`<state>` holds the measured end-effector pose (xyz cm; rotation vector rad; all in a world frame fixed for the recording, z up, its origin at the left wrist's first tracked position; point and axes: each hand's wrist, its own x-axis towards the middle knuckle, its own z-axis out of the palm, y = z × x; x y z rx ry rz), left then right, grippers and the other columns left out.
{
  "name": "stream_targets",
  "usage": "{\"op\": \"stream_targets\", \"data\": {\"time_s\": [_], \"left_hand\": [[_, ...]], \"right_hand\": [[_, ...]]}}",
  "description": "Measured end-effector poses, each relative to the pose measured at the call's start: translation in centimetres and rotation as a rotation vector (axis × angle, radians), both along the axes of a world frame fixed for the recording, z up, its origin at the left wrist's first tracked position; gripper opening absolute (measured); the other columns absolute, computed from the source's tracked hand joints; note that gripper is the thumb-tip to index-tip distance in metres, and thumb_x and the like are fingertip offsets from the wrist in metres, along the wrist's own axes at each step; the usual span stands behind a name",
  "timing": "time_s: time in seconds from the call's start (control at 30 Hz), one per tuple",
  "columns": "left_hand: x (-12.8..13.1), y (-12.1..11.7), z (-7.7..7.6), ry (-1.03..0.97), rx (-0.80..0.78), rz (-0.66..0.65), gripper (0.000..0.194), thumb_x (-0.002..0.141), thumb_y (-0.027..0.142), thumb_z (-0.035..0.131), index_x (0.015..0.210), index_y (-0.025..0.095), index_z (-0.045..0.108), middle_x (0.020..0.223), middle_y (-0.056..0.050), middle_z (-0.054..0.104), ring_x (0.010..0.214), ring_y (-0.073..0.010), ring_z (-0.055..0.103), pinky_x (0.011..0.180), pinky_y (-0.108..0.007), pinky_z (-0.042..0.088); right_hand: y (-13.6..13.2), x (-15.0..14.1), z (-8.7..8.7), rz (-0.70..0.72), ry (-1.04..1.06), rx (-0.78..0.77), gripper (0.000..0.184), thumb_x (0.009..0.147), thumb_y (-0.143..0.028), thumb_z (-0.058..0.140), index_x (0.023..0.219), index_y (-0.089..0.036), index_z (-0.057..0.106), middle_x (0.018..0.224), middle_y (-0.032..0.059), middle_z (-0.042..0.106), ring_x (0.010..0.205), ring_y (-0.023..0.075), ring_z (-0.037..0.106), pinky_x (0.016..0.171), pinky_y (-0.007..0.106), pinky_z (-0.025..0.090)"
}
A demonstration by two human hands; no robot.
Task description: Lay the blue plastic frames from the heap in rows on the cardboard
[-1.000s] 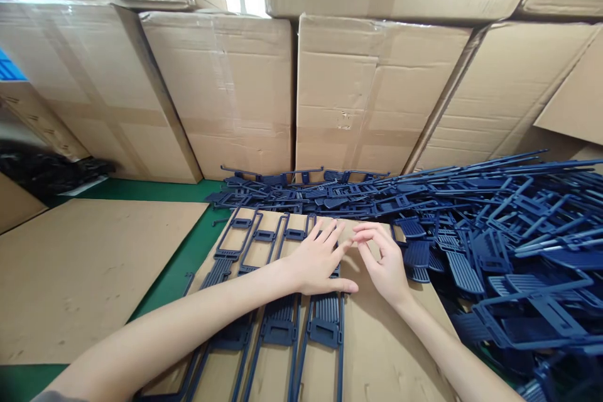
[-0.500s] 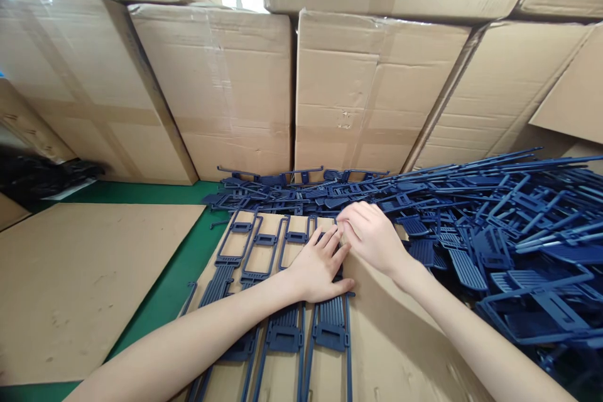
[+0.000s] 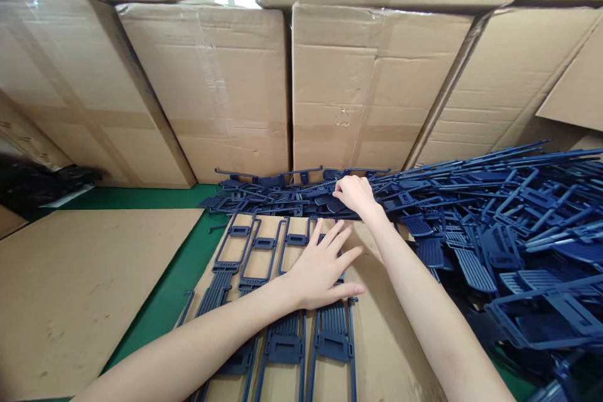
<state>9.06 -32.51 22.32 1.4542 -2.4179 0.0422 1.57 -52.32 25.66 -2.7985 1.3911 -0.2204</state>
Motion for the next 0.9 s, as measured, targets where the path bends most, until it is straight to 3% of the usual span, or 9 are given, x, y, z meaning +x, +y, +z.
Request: {"op": "stream_targets", "data": {"time_s": [0.07, 0.2, 0.33, 0.47, 0.57, 0.7, 0.8, 0.9], "left_hand": [[-0.1, 0.4, 1.0, -0.036, -0.09, -0.155, 0.066, 0.09, 0.064, 0.03, 0.138, 0.021, 0.043, 0.153, -0.012, 0.022, 0.146, -0.0246, 0.008, 0.118, -0.055, 0.0], [0.0, 1.2, 2.2, -0.074, -0.015, -0.402, 0.06, 0.088, 0.059, 0.047, 0.14, 0.029, 0.042, 0.154, -0.003, 0.02, 0.145, -0.0188, 0.013, 0.121, -0.046, 0.01], [0.1, 1.4, 1.7, -0.104, 0.034, -0.45, 0.057, 0.09, 0.054, 0.045, 0.142, 0.032, 0.039, 0.151, -0.006, 0.028, 0.145, -0.0213, 0.013, 0.119, -0.051, 0.008], [-0.1, 1.2, 0.9, -0.114, 0.091, -0.45, 0.056, 0.092, 0.052, 0.04, 0.143, 0.029, 0.038, 0.151, -0.009, 0.028, 0.145, -0.0222, 0.016, 0.119, -0.05, 0.011], [-0.6, 1.2, 0.5, -0.151, 0.151, -0.406, 0.056, 0.094, 0.046, 0.037, 0.145, 0.022, 0.036, 0.152, -0.012, 0.025, 0.145, -0.0239, 0.015, 0.12, -0.048, 0.009], [-1.0, 1.4, 0.3, -0.19, 0.193, -0.364, 0.055, 0.096, 0.044, 0.031, 0.144, 0.02, 0.036, 0.153, -0.01, 0.024, 0.144, -0.0243, 0.016, 0.121, -0.048, 0.006], [-1.1, 1.6, 0.1, -0.173, 0.196, -0.334, 0.056, 0.095, 0.042, 0.032, 0.144, 0.015, 0.034, 0.152, -0.011, 0.025, 0.144, -0.0236, 0.018, 0.121, -0.048, 0.007], [-1.1, 1.6, 0.1, -0.154, 0.219, -0.311, 0.06, 0.095, 0.041, 0.03, 0.145, 0.008, 0.031, 0.153, -0.013, 0.022, 0.144, -0.0236, 0.015, 0.121, -0.048, 0.007]], "right_hand": [[-0.4, -0.6, 0.4, -0.009, -0.062, -0.01, 0.025, 0.092, -0.034, 0.049, 0.099, -0.019, 0.068, 0.105, 0.0022, 0.057, 0.109, 0.02, 0.051, 0.098, 0.038, 0.035], [-1.3, -1.8, 1.7, -0.041, -0.266, 0.005, 0.025, 0.092, -0.032, 0.048, 0.103, -0.022, 0.067, 0.104, -0.0029, 0.057, 0.102, 0.0093, 0.054, 0.095, 0.024, 0.039], [-1.8, -2.7, 3.0, 0.001, -0.834, 0.076, 0.023, 0.086, -0.027, 0.054, 0.094, -0.01, 0.066, 0.092, 0.002, 0.059, 0.087, 0.0063, 0.058, 0.085, 0.019, 0.045], [-0.8, -3.2, 4.9, 0.174, -1.299, 0.224, 0.039, 0.081, -0.037, 0.057, 0.098, -0.001, 0.058, 0.082, 0.0082, 0.057, 0.07, 0.0081, 0.058, 0.071, 0.019, 0.049], [1.1, -3.6, 6.4, 0.276, -1.38, 0.335, 0.05, 0.074, -0.042, 0.064, 0.104, -0.003, 0.055, 0.082, 0.0075, 0.056, 0.061, 0.0053, 0.052, 0.058, 0.017, 0.045], [3.9, -4.0, 8.2, 0.399, -1.329, 0.643, 0.064, 0.071, -0.05, 0.07, 0.115, -0.008, 0.049, 0.074, 0.0014, 0.048, 0.052, -0.0006, 0.039, 0.051, 0.014, 0.034], [5.6, -3.7, 9.3, 0.446, -1.34, 0.777, 0.067, 0.077, -0.066, 0.06, 0.11, -0.01, 0.047, 0.059, -0.0022, 0.033, 0.048, -0.0012, 0.029, 0.05, 0.015, 0.03], [6.7, -3.5, 9.8, 0.456, -1.335, 0.854, 0.069, 0.081, -0.077, 0.045, 0.101, -0.01, 0.046, 0.052, -0.0022, 0.021, 0.047, 0.0009, 0.028, 0.053, 0.016, 0.032]]}}
